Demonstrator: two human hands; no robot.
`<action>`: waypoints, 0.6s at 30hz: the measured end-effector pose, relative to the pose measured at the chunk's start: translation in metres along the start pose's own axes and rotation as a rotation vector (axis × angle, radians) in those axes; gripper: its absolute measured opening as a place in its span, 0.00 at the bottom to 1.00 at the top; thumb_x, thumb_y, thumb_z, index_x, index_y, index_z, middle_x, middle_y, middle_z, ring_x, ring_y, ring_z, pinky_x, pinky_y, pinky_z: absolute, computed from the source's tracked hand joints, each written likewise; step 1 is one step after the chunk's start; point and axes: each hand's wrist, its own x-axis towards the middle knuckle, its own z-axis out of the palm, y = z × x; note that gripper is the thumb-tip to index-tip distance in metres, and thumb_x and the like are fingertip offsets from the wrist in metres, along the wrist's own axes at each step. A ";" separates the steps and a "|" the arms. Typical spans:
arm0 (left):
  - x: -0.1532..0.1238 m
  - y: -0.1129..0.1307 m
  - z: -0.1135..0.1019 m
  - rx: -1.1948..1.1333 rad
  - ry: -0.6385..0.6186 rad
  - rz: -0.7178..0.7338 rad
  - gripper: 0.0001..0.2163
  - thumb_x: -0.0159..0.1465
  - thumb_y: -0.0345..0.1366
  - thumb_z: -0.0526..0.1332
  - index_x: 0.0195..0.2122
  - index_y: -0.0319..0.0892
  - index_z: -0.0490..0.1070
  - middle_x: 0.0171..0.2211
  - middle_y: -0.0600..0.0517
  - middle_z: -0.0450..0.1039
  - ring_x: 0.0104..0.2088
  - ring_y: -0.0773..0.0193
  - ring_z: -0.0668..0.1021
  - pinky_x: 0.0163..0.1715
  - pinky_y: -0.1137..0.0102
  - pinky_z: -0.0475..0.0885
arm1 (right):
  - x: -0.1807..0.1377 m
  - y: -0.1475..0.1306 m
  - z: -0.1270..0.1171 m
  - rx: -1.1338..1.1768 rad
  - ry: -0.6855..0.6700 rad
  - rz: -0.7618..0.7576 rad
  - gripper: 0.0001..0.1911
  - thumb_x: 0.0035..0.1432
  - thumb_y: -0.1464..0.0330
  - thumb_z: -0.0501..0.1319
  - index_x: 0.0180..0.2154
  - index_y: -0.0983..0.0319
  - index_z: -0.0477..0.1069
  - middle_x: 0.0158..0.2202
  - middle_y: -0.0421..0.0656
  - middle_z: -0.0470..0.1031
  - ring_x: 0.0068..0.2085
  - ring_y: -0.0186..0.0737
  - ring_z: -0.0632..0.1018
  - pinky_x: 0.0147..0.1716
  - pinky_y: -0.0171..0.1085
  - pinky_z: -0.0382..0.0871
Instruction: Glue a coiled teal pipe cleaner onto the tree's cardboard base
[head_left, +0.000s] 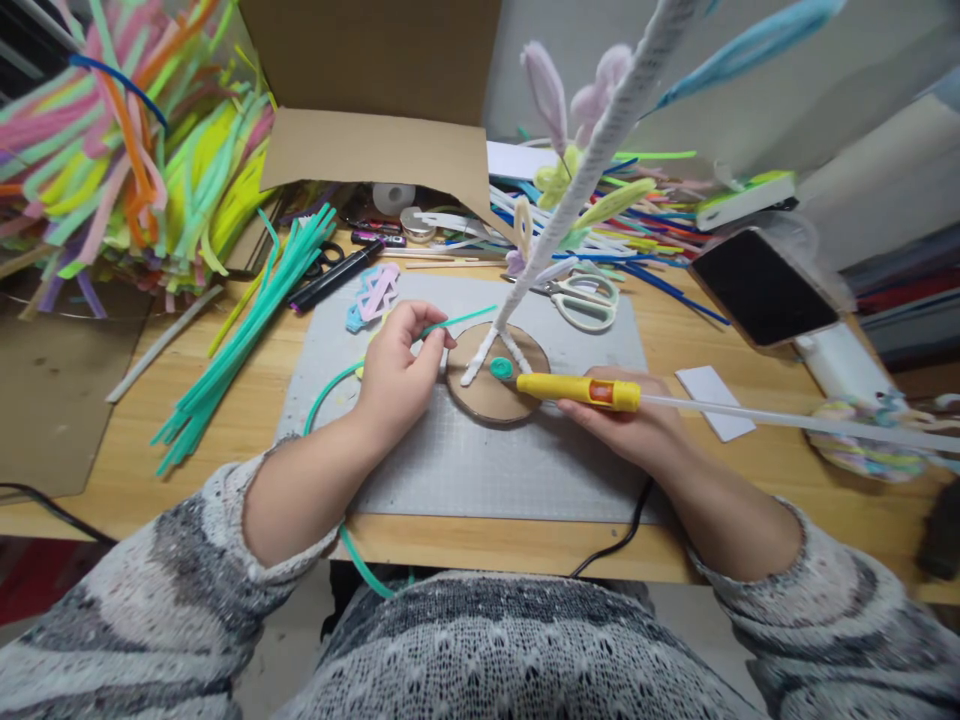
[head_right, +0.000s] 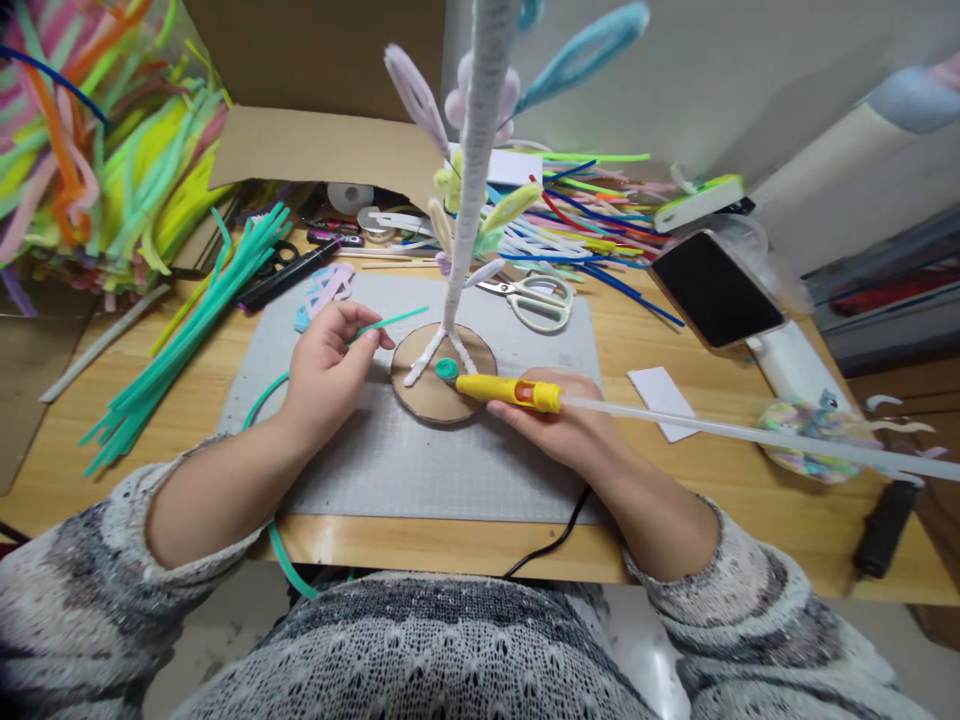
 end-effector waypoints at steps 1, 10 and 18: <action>0.000 0.000 0.000 0.000 0.001 0.001 0.05 0.61 0.30 0.57 0.38 0.43 0.66 0.31 0.54 0.74 0.35 0.63 0.77 0.37 0.66 0.69 | 0.000 -0.001 0.000 -0.003 0.002 -0.013 0.20 0.54 0.51 0.62 0.21 0.57 0.64 0.17 0.37 0.64 0.18 0.33 0.65 0.17 0.37 0.54; 0.000 0.002 0.000 0.003 -0.004 -0.009 0.04 0.61 0.30 0.56 0.38 0.43 0.65 0.31 0.54 0.74 0.35 0.63 0.77 0.37 0.66 0.69 | 0.001 -0.002 0.002 -0.037 0.002 -0.081 0.19 0.56 0.52 0.62 0.21 0.57 0.64 0.18 0.38 0.66 0.20 0.34 0.66 0.18 0.37 0.55; -0.001 0.001 0.001 0.017 -0.006 -0.013 0.05 0.61 0.30 0.57 0.38 0.43 0.66 0.31 0.54 0.75 0.35 0.63 0.77 0.37 0.66 0.70 | 0.002 -0.005 0.004 -0.025 -0.002 -0.092 0.19 0.56 0.53 0.61 0.22 0.58 0.65 0.20 0.39 0.68 0.21 0.35 0.68 0.20 0.38 0.56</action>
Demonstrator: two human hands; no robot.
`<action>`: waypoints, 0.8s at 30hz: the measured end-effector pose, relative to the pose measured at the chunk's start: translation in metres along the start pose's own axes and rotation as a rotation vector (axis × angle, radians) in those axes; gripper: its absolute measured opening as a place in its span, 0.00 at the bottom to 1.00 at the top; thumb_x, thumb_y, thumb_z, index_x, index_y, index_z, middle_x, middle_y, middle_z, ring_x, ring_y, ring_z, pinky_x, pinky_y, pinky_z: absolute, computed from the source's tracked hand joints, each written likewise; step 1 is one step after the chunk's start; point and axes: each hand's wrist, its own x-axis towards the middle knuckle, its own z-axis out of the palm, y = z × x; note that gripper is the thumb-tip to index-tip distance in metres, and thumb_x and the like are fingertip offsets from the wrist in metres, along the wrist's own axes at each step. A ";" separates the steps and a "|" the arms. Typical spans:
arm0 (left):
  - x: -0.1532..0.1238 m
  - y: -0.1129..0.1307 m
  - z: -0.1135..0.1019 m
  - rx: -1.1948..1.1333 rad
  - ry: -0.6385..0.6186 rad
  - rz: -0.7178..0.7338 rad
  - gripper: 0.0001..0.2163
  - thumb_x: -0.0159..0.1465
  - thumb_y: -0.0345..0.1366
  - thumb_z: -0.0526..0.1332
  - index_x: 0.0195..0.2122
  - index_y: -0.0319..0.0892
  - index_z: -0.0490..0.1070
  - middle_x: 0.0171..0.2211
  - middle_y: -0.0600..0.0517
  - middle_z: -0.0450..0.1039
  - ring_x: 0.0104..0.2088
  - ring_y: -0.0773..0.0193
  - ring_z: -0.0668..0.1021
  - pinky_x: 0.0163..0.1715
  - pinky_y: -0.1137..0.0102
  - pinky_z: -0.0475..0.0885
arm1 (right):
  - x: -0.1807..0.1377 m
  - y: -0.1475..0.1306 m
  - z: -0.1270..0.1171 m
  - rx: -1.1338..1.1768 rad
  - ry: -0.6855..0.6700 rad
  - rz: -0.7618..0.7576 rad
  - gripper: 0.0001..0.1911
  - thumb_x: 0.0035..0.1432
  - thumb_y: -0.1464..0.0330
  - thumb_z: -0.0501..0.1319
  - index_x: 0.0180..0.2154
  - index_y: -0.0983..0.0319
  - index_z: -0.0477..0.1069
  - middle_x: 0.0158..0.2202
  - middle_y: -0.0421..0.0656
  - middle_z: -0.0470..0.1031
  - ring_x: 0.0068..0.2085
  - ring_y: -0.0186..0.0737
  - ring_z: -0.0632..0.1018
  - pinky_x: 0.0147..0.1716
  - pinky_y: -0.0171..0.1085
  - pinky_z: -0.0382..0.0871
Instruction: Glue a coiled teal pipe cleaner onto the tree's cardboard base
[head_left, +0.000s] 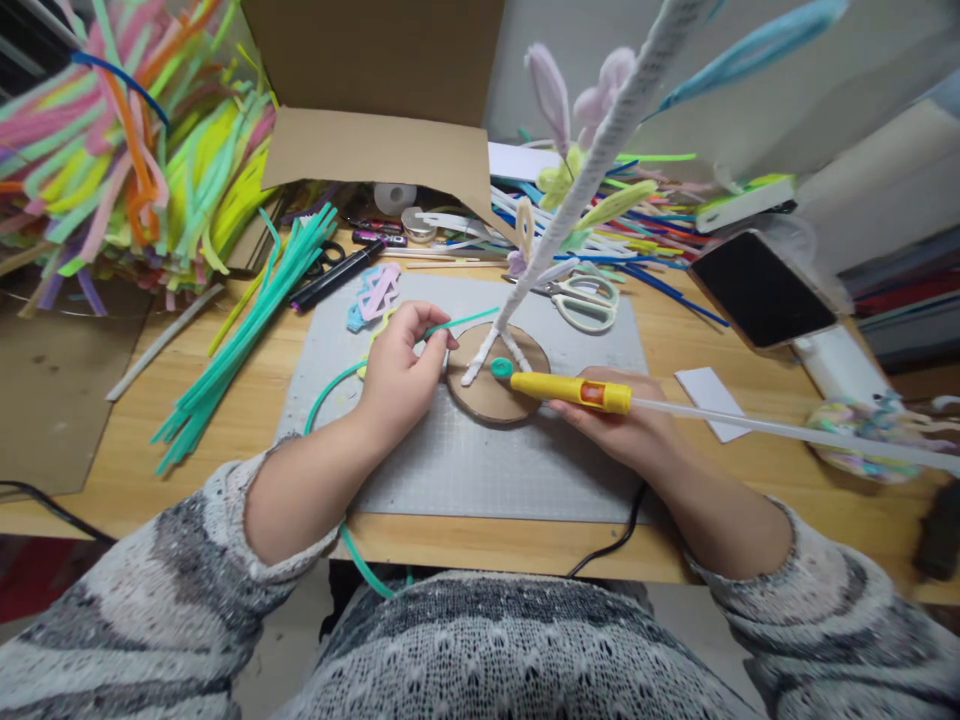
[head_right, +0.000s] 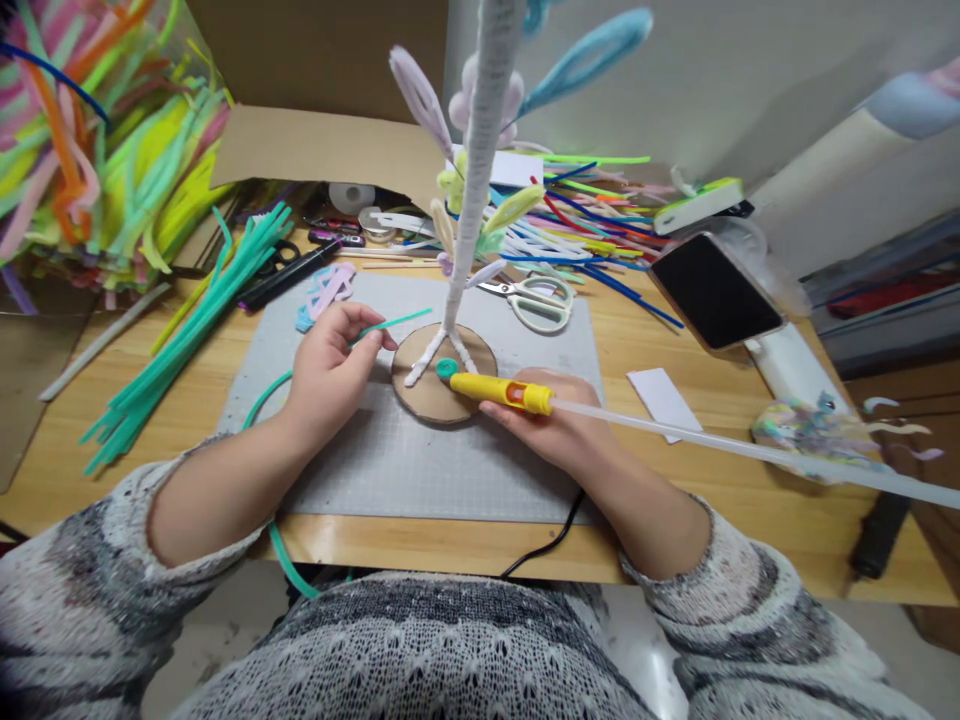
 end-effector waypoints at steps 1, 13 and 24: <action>0.000 0.000 0.000 0.002 -0.001 -0.003 0.05 0.61 0.30 0.56 0.38 0.44 0.66 0.31 0.54 0.75 0.34 0.63 0.77 0.37 0.66 0.70 | 0.000 0.000 0.000 -0.002 0.001 -0.005 0.19 0.57 0.53 0.61 0.22 0.58 0.65 0.21 0.39 0.68 0.21 0.35 0.68 0.20 0.38 0.56; 0.000 0.002 0.000 -0.006 -0.003 -0.023 0.05 0.60 0.30 0.57 0.38 0.44 0.66 0.30 0.54 0.74 0.34 0.63 0.77 0.35 0.68 0.70 | -0.001 0.000 0.000 -0.007 0.009 -0.049 0.18 0.57 0.53 0.60 0.23 0.58 0.68 0.21 0.40 0.70 0.22 0.35 0.69 0.20 0.37 0.57; 0.000 0.001 0.001 0.006 -0.001 -0.005 0.05 0.61 0.30 0.57 0.38 0.44 0.66 0.30 0.54 0.74 0.34 0.64 0.77 0.35 0.68 0.69 | 0.001 -0.010 0.000 -0.085 -0.010 -0.051 0.17 0.56 0.52 0.62 0.25 0.58 0.70 0.24 0.41 0.74 0.24 0.36 0.73 0.22 0.36 0.62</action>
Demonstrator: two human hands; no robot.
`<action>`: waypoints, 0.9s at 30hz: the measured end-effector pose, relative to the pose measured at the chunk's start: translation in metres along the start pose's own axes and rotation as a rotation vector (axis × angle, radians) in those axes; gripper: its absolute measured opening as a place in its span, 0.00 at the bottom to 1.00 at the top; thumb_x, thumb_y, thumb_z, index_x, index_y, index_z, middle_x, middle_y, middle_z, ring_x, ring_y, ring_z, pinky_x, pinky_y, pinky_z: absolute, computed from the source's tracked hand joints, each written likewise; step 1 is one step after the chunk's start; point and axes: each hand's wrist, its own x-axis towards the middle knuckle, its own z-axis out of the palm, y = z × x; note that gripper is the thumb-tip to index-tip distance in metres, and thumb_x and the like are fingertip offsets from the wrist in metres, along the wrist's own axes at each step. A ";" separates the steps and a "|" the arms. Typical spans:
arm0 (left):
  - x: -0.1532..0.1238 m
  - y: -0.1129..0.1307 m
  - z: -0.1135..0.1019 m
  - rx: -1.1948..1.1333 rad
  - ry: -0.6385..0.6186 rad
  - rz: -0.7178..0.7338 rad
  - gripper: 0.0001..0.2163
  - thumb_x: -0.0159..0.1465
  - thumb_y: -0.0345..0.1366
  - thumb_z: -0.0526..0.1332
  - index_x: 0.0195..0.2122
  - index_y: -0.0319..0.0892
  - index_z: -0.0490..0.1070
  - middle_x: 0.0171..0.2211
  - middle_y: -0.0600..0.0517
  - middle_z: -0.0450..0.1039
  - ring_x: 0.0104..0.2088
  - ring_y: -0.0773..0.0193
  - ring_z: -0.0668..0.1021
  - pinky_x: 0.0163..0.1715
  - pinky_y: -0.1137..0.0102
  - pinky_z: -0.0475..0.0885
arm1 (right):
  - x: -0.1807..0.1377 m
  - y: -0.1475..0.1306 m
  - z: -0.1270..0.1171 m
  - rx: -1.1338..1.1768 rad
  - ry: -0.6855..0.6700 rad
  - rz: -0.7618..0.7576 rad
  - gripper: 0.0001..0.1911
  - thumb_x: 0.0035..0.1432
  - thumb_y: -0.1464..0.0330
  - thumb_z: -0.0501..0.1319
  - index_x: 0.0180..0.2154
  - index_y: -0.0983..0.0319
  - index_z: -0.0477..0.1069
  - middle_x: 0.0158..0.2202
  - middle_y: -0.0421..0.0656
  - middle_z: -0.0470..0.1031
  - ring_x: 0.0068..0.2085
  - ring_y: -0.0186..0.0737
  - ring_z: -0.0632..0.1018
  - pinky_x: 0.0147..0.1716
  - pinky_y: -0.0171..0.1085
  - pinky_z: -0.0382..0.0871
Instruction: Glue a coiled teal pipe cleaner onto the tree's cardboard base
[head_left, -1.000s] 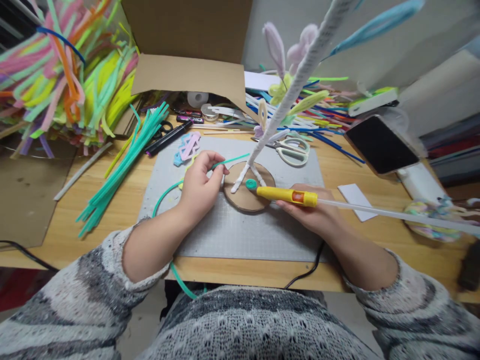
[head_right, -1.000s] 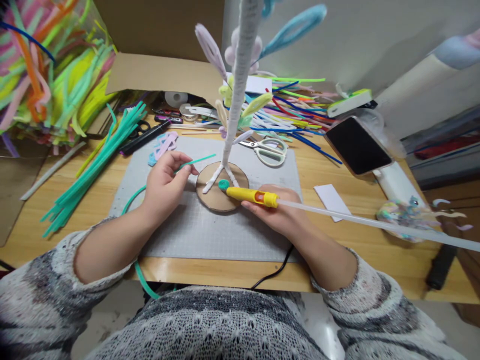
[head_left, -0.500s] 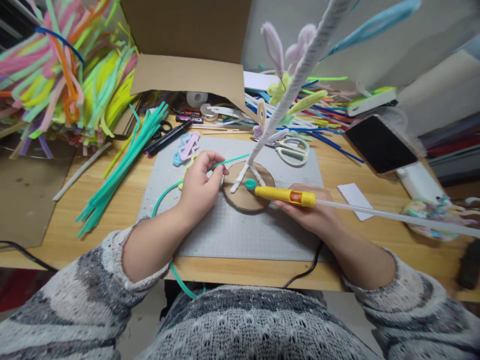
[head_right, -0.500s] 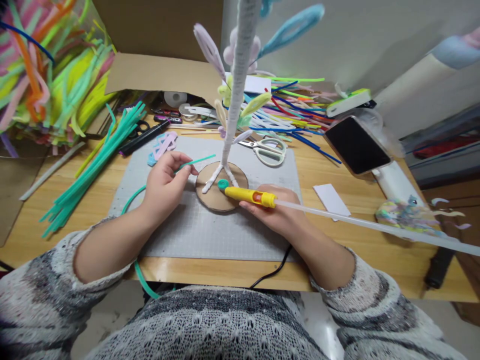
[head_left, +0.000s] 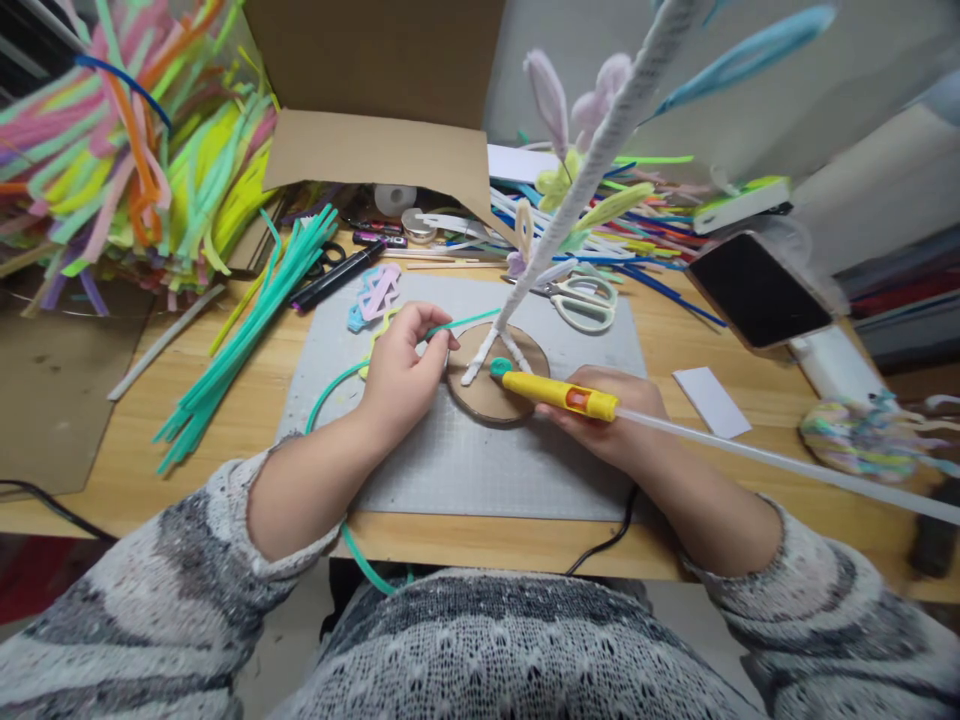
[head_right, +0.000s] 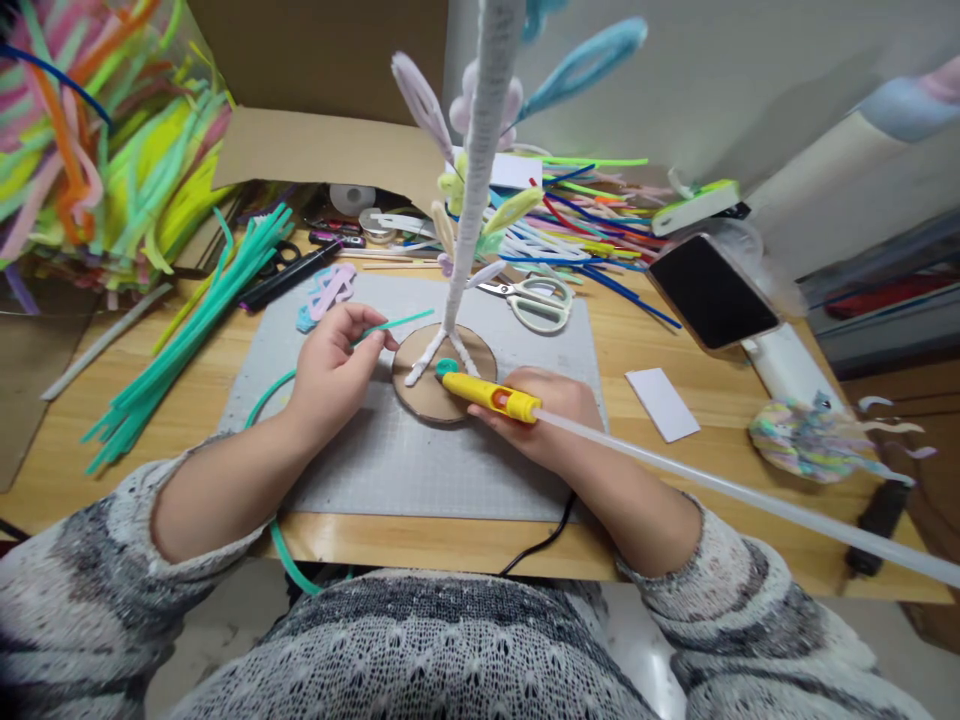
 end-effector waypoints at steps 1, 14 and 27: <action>0.000 0.000 0.000 -0.001 0.000 -0.001 0.05 0.61 0.30 0.57 0.38 0.44 0.66 0.30 0.54 0.74 0.34 0.64 0.77 0.35 0.68 0.69 | 0.000 0.000 0.000 -0.005 0.000 0.000 0.17 0.55 0.51 0.62 0.26 0.58 0.71 0.25 0.42 0.75 0.25 0.37 0.74 0.23 0.37 0.62; 0.001 0.001 0.000 -0.012 -0.004 -0.008 0.05 0.60 0.29 0.56 0.37 0.43 0.66 0.30 0.54 0.74 0.34 0.64 0.77 0.33 0.69 0.69 | 0.000 0.005 -0.002 0.148 0.074 -0.049 0.11 0.56 0.58 0.64 0.30 0.58 0.71 0.29 0.43 0.77 0.28 0.38 0.76 0.26 0.37 0.68; 0.000 -0.002 0.000 -0.010 -0.016 -0.012 0.05 0.61 0.30 0.56 0.38 0.43 0.66 0.30 0.54 0.74 0.34 0.65 0.77 0.32 0.71 0.69 | 0.001 0.007 0.007 0.132 0.049 -0.067 0.12 0.55 0.56 0.65 0.32 0.59 0.72 0.32 0.44 0.78 0.31 0.39 0.78 0.29 0.38 0.70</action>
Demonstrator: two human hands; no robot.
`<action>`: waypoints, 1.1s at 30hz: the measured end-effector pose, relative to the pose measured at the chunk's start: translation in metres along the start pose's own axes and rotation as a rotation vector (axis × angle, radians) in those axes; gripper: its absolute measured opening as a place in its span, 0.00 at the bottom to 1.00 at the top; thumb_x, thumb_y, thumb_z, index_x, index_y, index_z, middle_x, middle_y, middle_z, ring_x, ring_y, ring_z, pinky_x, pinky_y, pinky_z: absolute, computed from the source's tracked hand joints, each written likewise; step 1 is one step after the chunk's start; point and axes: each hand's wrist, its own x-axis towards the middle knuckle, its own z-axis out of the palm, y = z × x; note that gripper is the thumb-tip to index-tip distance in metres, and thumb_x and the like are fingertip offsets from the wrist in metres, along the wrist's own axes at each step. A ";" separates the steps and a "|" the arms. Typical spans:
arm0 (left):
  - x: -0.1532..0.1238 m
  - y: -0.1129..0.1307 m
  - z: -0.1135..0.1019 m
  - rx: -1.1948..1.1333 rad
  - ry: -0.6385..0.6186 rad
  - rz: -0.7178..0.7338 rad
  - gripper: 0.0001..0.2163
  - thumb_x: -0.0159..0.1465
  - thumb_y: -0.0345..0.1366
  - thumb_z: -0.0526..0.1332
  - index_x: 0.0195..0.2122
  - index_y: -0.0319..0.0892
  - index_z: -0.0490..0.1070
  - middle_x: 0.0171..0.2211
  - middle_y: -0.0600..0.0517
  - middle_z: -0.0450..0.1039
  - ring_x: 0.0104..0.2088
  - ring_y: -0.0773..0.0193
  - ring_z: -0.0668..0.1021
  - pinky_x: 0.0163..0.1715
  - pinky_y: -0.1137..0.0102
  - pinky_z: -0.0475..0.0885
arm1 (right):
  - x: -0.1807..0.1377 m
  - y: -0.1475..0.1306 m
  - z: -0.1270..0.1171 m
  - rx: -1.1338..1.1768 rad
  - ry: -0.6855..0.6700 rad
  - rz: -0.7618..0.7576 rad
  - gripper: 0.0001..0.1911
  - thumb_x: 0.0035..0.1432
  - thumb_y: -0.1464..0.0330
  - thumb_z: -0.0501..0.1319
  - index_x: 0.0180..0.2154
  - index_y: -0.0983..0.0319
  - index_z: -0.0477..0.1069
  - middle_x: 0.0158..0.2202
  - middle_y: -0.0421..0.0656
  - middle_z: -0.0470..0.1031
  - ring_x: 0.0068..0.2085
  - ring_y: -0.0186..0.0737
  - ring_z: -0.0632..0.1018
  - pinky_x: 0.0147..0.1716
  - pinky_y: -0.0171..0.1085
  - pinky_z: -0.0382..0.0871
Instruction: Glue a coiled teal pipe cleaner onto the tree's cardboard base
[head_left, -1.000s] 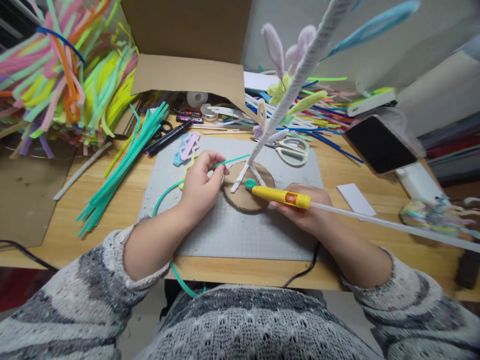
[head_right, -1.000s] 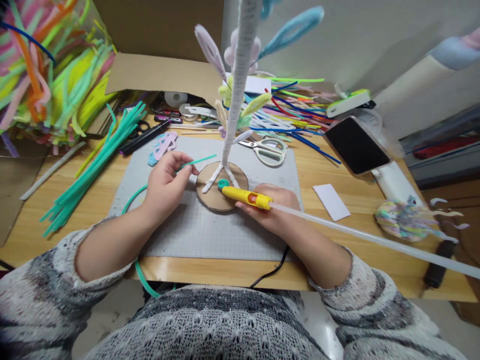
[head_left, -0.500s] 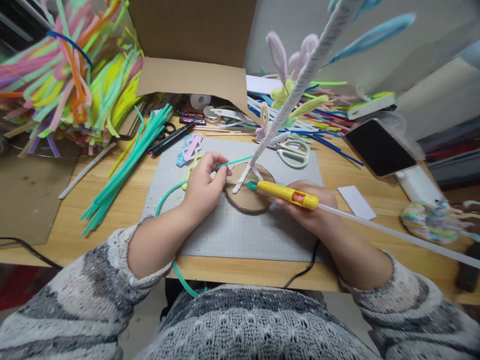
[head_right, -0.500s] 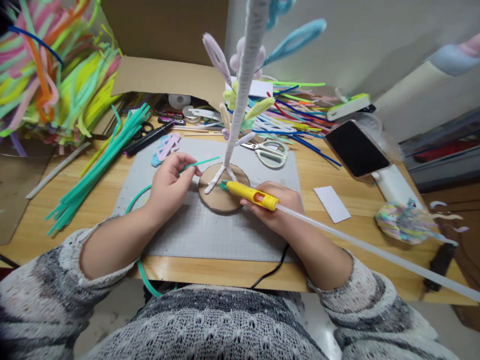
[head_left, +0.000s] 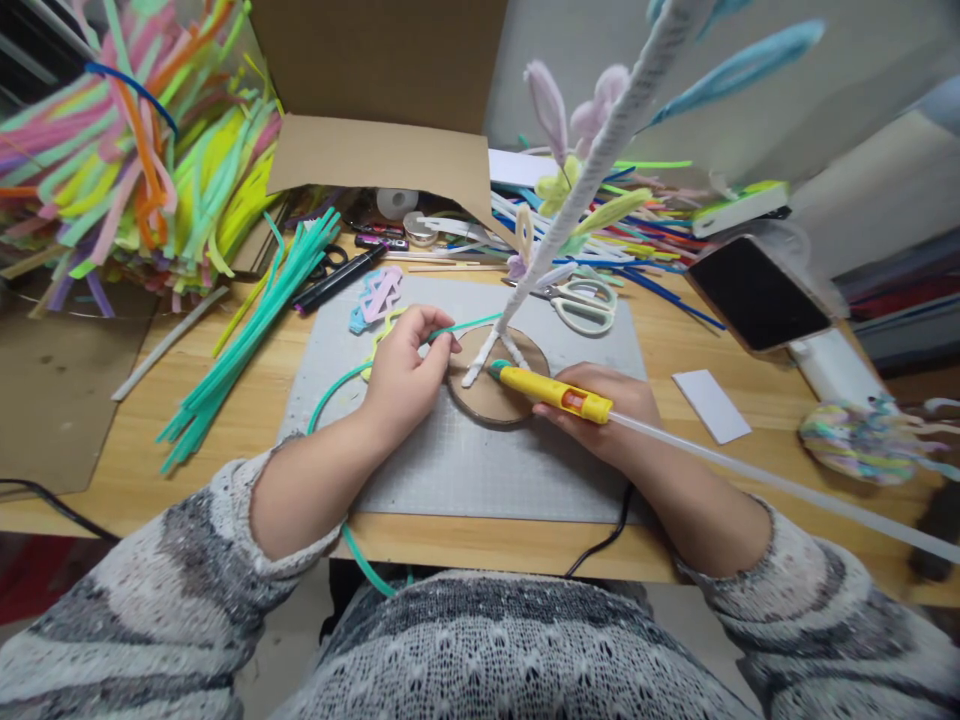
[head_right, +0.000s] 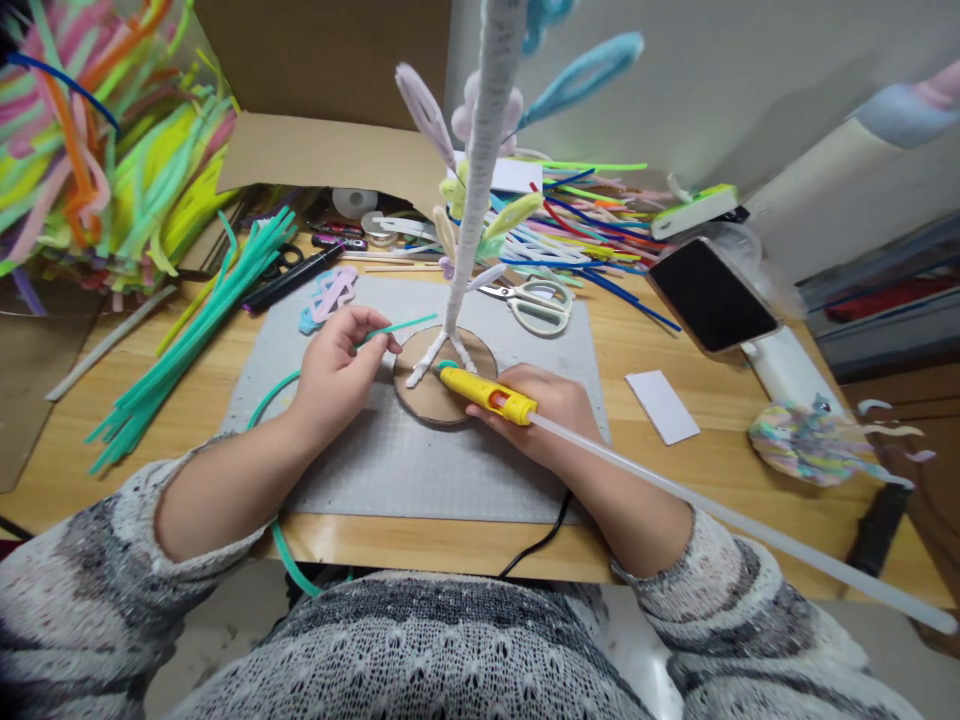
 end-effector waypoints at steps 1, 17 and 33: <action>0.000 0.000 0.000 0.003 0.000 -0.001 0.05 0.61 0.30 0.56 0.39 0.43 0.66 0.30 0.54 0.74 0.34 0.65 0.77 0.32 0.71 0.69 | 0.000 0.001 0.001 -0.012 0.010 -0.006 0.12 0.55 0.56 0.65 0.32 0.59 0.72 0.32 0.44 0.78 0.32 0.40 0.78 0.30 0.38 0.70; 0.000 0.003 0.000 0.014 0.003 0.003 0.05 0.61 0.30 0.56 0.38 0.42 0.66 0.29 0.54 0.74 0.34 0.65 0.77 0.33 0.70 0.69 | 0.007 0.001 -0.001 -0.093 -0.022 0.184 0.17 0.56 0.51 0.61 0.29 0.57 0.74 0.29 0.42 0.76 0.30 0.40 0.76 0.27 0.38 0.65; 0.001 0.003 -0.001 0.025 -0.002 -0.008 0.05 0.60 0.30 0.56 0.38 0.43 0.65 0.30 0.54 0.74 0.35 0.64 0.77 0.33 0.70 0.69 | -0.002 0.005 -0.015 -0.123 -0.057 0.167 0.17 0.57 0.51 0.60 0.31 0.59 0.73 0.29 0.43 0.76 0.30 0.40 0.76 0.27 0.38 0.65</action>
